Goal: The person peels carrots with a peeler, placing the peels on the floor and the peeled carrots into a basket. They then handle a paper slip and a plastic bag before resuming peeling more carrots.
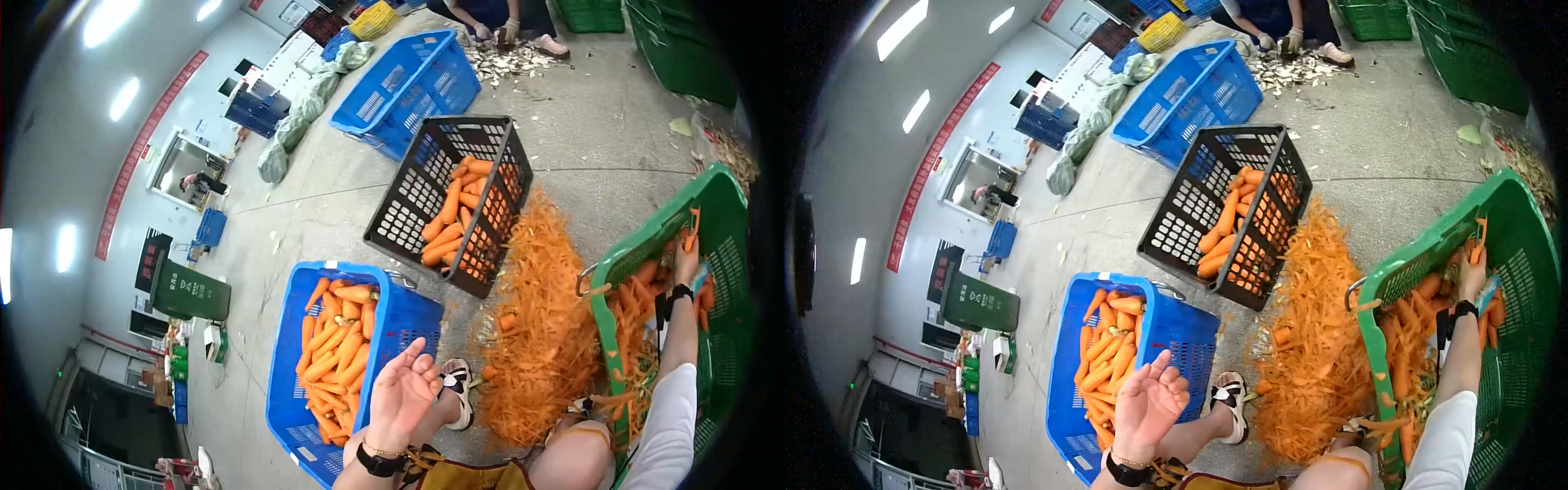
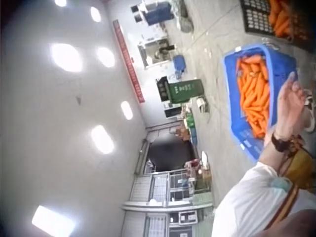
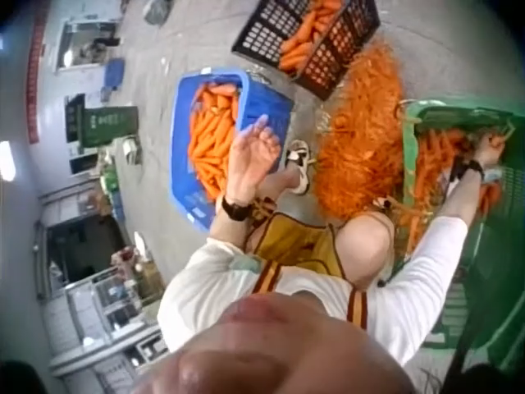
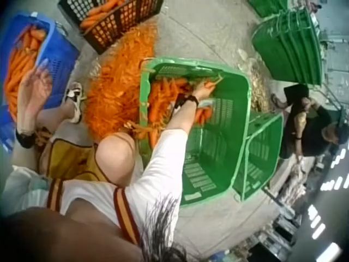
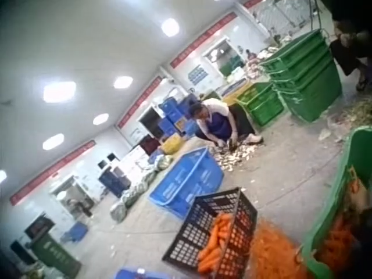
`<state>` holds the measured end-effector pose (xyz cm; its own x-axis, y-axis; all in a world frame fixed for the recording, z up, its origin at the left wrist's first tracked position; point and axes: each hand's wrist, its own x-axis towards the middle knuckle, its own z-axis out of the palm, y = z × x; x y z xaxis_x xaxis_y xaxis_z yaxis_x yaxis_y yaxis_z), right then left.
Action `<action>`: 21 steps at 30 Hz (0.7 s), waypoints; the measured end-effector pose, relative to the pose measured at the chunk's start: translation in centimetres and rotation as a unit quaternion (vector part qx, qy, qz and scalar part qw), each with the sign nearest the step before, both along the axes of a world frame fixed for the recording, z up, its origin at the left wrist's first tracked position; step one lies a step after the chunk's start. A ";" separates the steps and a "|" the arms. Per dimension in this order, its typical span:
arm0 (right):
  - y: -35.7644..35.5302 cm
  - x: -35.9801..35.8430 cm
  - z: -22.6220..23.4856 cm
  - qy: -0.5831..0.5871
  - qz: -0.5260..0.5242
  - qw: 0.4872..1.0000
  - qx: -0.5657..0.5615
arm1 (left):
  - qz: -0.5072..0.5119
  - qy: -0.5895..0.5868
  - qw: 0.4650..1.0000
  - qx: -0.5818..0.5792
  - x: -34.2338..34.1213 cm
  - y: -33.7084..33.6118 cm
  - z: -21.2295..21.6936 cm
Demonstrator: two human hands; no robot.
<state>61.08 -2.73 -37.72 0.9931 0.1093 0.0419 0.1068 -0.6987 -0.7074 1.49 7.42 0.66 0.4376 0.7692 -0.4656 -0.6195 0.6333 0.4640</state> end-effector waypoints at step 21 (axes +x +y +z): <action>-12.5 -16.4 33.7 0.193 0.220 0.832 0.470 | -0.145 0.042 0.985 0.086 3.6 -4.7 -1.9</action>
